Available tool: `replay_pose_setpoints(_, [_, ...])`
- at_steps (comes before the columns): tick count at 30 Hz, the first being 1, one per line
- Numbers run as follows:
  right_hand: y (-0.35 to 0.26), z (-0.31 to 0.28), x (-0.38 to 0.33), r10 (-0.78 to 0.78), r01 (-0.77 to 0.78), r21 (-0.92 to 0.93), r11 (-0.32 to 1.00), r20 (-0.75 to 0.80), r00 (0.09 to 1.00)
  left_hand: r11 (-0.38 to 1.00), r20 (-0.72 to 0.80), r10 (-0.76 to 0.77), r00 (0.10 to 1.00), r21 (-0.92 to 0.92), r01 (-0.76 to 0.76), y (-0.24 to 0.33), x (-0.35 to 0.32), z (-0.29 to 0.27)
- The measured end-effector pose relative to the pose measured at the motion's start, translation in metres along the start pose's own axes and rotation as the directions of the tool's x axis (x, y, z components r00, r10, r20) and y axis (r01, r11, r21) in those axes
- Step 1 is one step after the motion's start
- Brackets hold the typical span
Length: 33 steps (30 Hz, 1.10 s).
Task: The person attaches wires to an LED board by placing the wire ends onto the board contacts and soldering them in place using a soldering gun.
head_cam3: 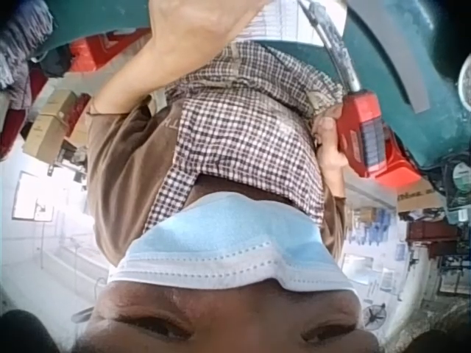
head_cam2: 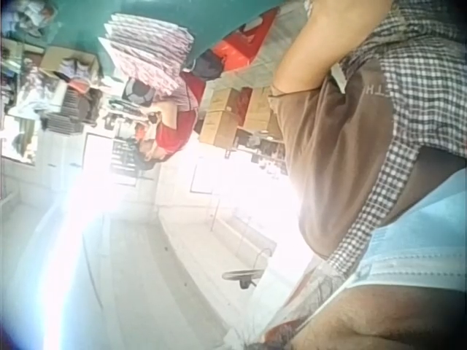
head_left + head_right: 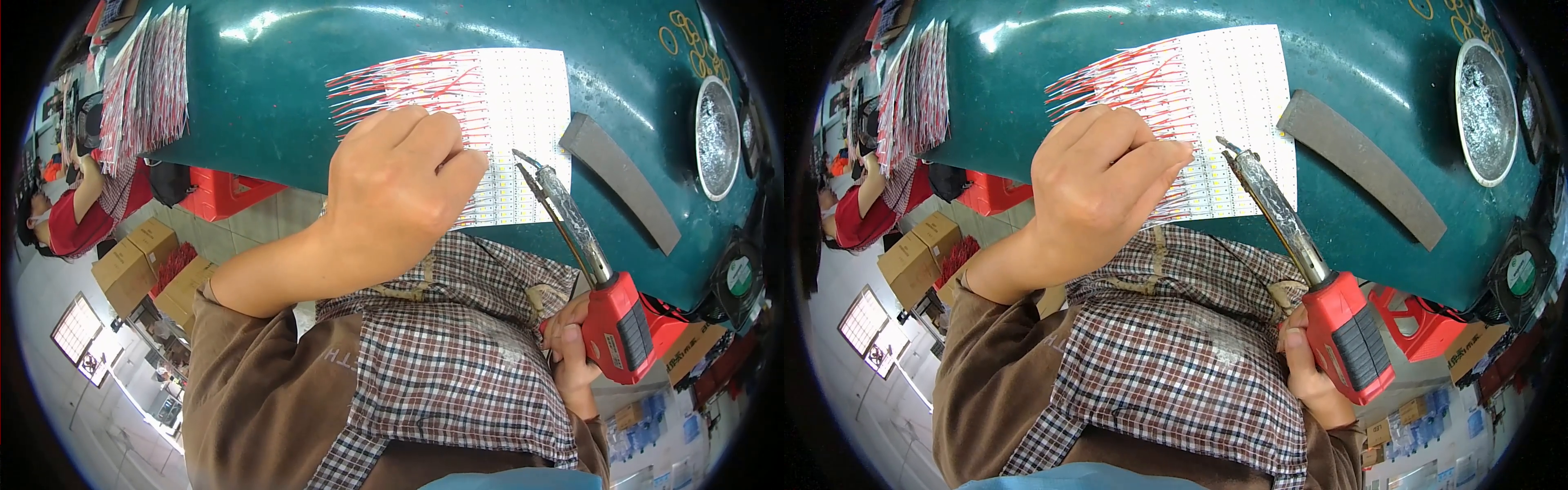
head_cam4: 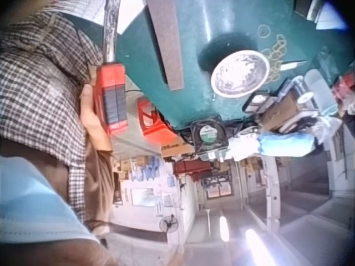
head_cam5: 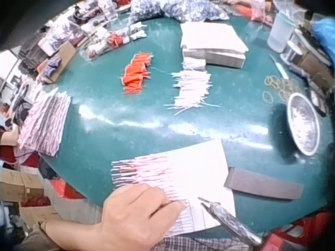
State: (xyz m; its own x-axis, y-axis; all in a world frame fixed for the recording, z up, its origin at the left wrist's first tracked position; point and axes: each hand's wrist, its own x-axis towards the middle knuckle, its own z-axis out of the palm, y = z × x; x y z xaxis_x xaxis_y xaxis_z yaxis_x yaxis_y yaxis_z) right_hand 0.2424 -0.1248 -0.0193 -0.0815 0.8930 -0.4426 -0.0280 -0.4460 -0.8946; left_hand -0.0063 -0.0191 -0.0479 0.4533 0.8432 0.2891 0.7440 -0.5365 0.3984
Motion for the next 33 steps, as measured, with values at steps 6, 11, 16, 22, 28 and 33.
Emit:
replay_pose_setpoints(6, [-0.005,0.002,0.005,-0.016,0.016,0.02,1.0,-0.02,1.0,1.0,-0.031,0.025,0.999,0.012,-0.025,-0.001,0.003,0.0])
replay_pose_setpoints(11, [-0.001,-0.002,0.004,-0.03,0.03,0.051,0.998,0.006,1.0,0.997,0.005,-0.009,1.0,0.077,0.008,0.005,0.004,-0.007])
replay_pose_setpoints(16, [0.002,-0.003,0.003,-0.03,0.03,-0.004,1.0,-0.016,0.999,0.999,0.015,-0.027,1.0,0.028,0.027,-0.007,0.014,-0.013])
replay_pose_setpoints(22, [0.002,-0.003,0.0,-0.061,0.061,-0.005,0.998,-0.055,0.997,0.904,-0.243,-0.036,0.969,0.406,0.136,-0.111,0.066,-0.04])
replay_pose_setpoints(28, [0.003,0.001,-0.005,-0.014,0.024,0.083,0.996,-0.115,0.993,0.915,-0.013,-0.393,0.919,0.089,0.393,-0.152,0.09,-0.05])
replay_pose_setpoints(33, [0.004,-0.002,-0.004,-0.008,0.017,0.078,0.997,-0.111,0.994,0.924,0.157,-0.348,0.924,0.227,0.309,-0.153,0.096,-0.048])
